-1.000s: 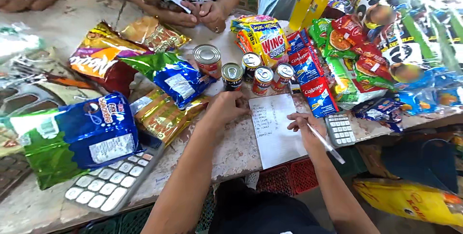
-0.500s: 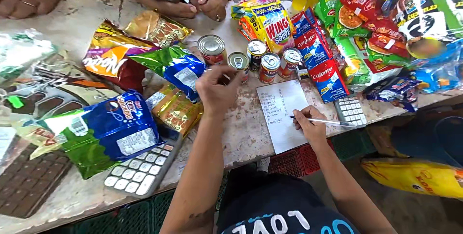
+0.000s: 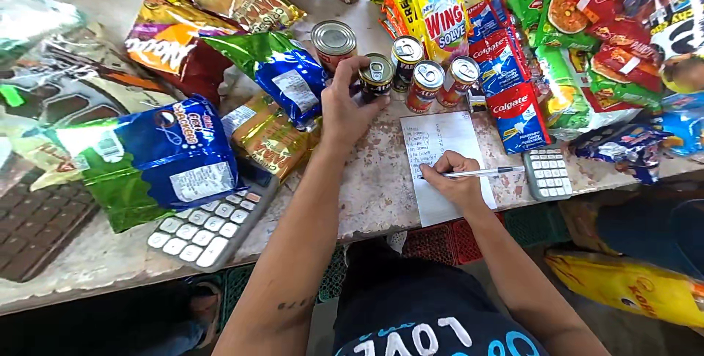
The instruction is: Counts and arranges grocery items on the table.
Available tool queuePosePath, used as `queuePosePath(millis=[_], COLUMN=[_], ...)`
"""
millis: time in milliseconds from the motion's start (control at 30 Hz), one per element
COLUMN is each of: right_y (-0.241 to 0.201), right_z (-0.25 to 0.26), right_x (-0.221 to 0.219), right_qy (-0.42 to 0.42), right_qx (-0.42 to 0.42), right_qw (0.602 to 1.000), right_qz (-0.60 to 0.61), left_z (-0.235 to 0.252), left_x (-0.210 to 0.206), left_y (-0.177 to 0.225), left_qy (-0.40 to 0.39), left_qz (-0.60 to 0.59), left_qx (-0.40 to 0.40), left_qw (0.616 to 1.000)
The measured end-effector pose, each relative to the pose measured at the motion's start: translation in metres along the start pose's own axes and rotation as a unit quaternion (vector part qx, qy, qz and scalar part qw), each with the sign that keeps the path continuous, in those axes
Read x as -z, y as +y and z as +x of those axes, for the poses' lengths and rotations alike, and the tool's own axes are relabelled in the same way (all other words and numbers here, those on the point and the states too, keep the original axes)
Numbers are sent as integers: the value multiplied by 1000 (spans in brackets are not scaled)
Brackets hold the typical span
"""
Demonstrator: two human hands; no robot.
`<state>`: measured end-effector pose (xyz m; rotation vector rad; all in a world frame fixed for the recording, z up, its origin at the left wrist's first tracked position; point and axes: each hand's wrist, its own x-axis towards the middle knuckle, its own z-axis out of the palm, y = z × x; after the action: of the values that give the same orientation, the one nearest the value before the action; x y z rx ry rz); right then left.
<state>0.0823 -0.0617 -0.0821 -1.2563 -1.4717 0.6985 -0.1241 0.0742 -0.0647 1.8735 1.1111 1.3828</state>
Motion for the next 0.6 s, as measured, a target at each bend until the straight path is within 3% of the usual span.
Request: queuePosePath(millis=[167,433,600], right_y=[9,10,12], right_z=[-3,-4,-4], right_x=[-8,-8,-9], right_qy=[-4,-19,18], right_qx=[60,63,62], right_qw=[998,998,997], right_qz=[11,-21,-47], left_z=[3,7,8], left_x=[-5,-1,-3], left_y=[-4,-7,-9], left_qy=[2,-11,-10], left_qz=[-68,-112,-102], left_qx=[3,18,15], left_qw=[998,993,995])
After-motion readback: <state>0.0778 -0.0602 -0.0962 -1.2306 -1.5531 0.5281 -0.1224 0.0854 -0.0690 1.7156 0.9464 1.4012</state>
